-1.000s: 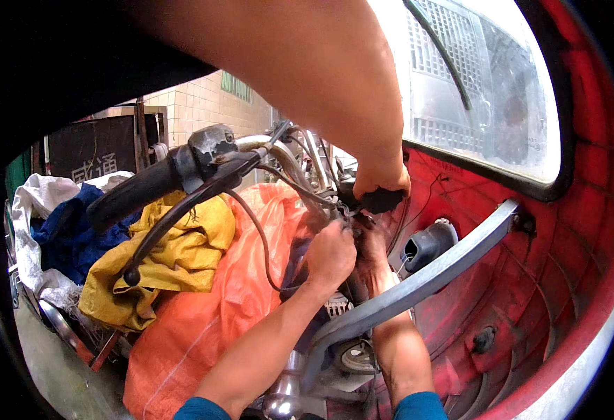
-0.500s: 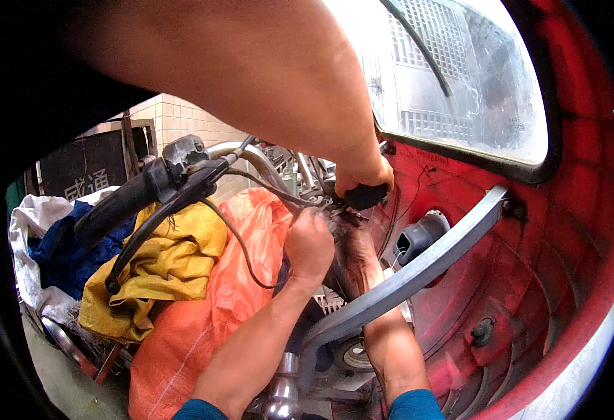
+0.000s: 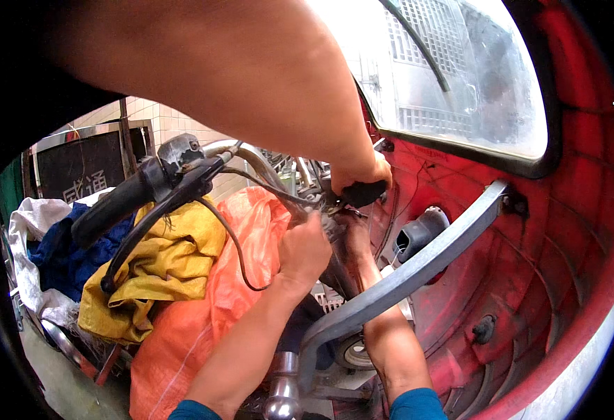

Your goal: The person repairs wiring on a red three-wheeled vehicle by connecting a blue and white electrical connector to the handlebar assembly. They then use a screwdriver to tighten a screw on the left handlebar grip.

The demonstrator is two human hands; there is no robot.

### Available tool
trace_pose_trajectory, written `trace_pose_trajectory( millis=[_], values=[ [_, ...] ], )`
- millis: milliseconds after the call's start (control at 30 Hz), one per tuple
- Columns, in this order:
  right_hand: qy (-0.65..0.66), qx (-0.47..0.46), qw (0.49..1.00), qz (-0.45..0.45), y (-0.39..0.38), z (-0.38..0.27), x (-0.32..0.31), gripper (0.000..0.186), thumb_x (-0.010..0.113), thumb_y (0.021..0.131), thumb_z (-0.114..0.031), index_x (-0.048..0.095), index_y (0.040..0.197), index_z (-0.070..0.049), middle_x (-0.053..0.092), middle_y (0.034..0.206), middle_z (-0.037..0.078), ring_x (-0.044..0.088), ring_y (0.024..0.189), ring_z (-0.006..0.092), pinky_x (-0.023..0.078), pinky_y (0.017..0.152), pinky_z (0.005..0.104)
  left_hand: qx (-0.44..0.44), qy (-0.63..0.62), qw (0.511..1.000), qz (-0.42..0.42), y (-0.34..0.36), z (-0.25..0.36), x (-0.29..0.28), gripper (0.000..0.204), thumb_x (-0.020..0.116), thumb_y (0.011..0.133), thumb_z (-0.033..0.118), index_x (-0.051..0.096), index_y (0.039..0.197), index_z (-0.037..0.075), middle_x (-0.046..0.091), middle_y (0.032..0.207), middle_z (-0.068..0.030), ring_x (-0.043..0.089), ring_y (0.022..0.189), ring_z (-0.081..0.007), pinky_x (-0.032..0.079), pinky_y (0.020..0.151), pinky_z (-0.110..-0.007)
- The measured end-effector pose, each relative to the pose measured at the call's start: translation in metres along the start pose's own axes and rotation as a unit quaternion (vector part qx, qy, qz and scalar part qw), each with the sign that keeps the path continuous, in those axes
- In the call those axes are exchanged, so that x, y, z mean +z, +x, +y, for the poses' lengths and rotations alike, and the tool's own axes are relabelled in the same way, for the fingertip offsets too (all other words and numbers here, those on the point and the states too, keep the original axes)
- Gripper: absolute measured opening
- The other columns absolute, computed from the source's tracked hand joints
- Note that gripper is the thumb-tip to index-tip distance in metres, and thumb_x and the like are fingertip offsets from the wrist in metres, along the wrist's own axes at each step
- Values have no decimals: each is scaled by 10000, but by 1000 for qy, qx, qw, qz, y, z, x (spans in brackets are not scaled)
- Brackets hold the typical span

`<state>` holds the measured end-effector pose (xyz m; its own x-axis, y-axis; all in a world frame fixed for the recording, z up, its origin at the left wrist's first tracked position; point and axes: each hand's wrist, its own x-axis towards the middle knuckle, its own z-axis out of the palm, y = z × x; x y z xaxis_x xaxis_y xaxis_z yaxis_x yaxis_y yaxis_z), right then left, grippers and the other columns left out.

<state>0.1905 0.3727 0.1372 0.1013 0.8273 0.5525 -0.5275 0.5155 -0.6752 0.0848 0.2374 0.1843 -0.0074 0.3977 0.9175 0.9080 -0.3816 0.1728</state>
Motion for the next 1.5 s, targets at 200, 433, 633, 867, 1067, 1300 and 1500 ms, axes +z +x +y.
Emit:
trace_pose_trajectory(
  millis=[200,433,633,867,1067,1300,1500],
  values=[
    [36,-29,999,12,-11,-13,5,245,497,800,-49,628,987,39,631,924,76,547,827,151,428,754,268,5,-85,991,105,-2,-4,-6,197,554,830,81,640,1005,55,655,781,-181,638,697,-363,498,633,-447],
    [59,-46,997,26,-16,-16,16,249,495,808,-32,628,1005,36,633,947,82,553,828,152,435,765,277,8,-91,988,124,-12,-8,-12,201,559,828,60,636,1012,34,659,836,-185,647,745,-347,503,642,-418],
    [92,18,995,-18,-9,-7,14,257,514,833,-80,612,1035,44,624,950,77,552,832,150,430,761,287,25,-198,957,210,-6,-4,-38,157,512,889,23,624,997,-3,665,873,-131,645,738,-237,486,626,-336],
    [-32,1,999,38,-5,-8,-5,239,529,861,-140,646,988,25,618,914,49,530,831,141,418,761,278,-6,-335,931,142,-140,-4,-121,205,524,869,46,575,1056,-22,552,766,-42,490,622,-113,404,575,-252],
    [23,40,999,23,-7,-10,7,200,548,824,-134,631,969,-24,636,891,83,617,781,203,495,720,323,86,-280,956,-24,-171,-23,-240,203,625,809,104,658,986,8,635,802,-104,608,716,-224,485,650,-348],
    [50,4,997,51,1,6,-10,238,546,867,-176,654,1010,-20,648,933,65,605,817,187,474,768,333,7,-16,959,283,-115,-69,-283,280,574,749,-39,577,1029,-35,584,939,-135,551,886,-265,440,830,-354],
    [-251,-100,960,70,27,26,-51,348,456,921,-228,595,1136,8,635,994,105,580,895,204,467,794,350,-48,-201,978,4,-213,-51,-269,158,632,727,7,593,878,-19,608,717,-141,591,609,-272,485,584,-360]
  ],
)
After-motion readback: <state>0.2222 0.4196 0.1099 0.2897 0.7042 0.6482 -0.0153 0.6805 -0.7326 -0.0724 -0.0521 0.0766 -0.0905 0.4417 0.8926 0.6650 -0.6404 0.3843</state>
